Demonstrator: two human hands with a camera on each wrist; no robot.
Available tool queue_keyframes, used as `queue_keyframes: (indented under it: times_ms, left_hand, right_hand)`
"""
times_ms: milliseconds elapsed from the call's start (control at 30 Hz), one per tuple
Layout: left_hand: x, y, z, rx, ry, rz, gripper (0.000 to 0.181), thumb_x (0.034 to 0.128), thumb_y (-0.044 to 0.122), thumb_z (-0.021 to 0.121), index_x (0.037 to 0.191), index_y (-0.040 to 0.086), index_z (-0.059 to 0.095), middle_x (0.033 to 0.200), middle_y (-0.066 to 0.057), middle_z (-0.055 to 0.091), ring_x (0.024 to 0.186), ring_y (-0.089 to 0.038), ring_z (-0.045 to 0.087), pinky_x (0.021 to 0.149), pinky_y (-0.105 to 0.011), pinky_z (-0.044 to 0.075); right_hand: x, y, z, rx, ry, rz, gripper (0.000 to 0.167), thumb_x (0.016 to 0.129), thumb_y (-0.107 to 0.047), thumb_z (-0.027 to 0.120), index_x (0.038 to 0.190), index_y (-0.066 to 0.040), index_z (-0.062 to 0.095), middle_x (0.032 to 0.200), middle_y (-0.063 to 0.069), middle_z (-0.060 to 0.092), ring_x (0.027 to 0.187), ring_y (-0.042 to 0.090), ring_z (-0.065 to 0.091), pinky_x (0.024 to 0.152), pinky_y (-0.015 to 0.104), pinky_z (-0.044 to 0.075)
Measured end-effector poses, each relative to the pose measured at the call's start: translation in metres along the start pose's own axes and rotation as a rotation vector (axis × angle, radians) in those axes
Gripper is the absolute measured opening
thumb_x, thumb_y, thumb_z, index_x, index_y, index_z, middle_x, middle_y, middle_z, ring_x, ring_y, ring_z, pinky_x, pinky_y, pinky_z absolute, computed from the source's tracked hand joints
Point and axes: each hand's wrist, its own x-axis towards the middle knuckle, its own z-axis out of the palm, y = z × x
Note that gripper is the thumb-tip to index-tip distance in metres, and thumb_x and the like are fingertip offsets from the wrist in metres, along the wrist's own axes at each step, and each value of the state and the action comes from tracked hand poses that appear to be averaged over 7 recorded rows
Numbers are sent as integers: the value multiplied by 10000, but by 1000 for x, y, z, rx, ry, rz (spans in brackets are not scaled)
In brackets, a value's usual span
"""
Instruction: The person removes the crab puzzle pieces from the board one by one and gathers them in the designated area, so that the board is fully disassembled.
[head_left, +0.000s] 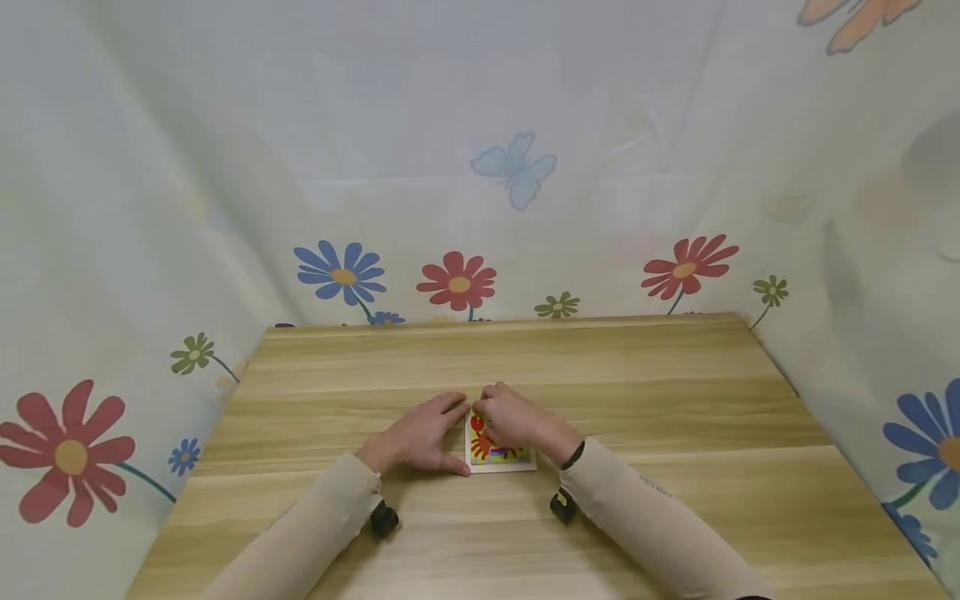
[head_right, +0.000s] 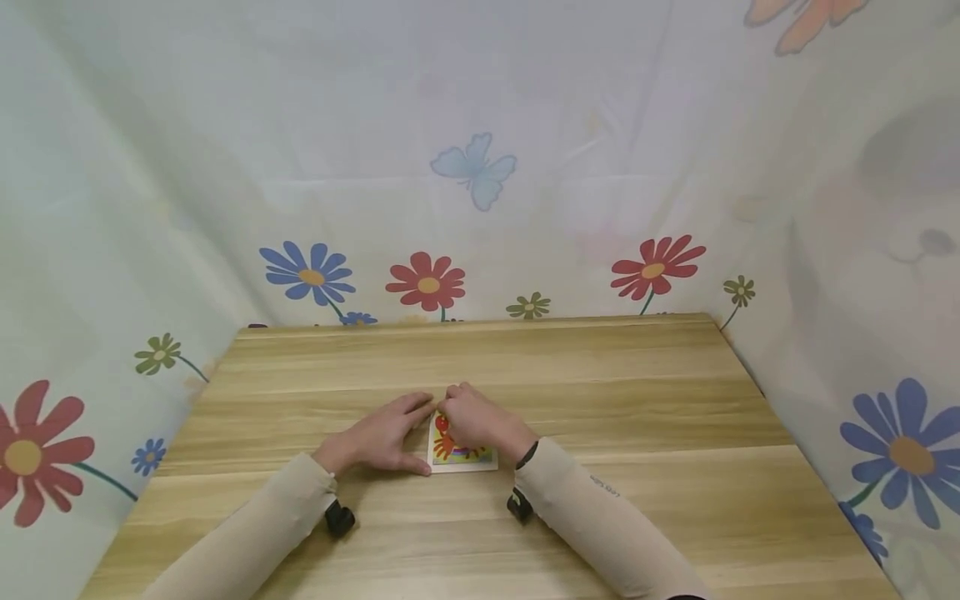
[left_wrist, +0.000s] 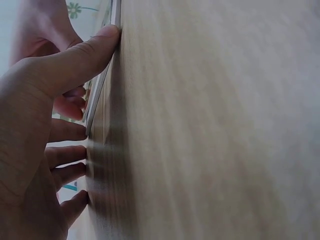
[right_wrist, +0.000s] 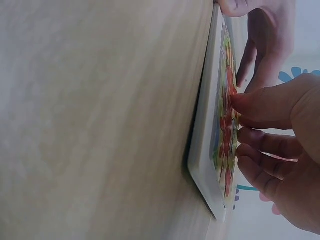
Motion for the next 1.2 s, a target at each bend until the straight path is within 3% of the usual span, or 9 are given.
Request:
queue_keyframes:
  times_ms: [467,733,1200]
  left_hand:
    - [-1,1,3,-9,1,-8,1111,715,775,645,1506,51,356,1552,-152,316,1423,-306,321,1151,-453,318]
    - [-2,0,6,-14,-19,-6,1125,719,770,646,1523,55,316,1561,-160,294,1432,-308,304,1158,-446,310]
    - [-2,3,-1,-8,2,2,1111,728,732,676,1517,35,321,1553,-175,311,1422,-323,322,1149,-457,322]
  right_hand:
    - [-5,-4,1,1,43,-26,329,863,-140,688,1187,-81,677,1145,87,610,1072,225,547,945,337,496]
    - [-4,-5,3,-10,19,-5,386,860,-162,698,1231,-66,652,1156,88,609,1046,216,542,925,329,502]
    - [4,-4,1,-18,29,-8,383,829,-159,747,1193,-67,673,1033,48,573,914,166,540,831,296,511]
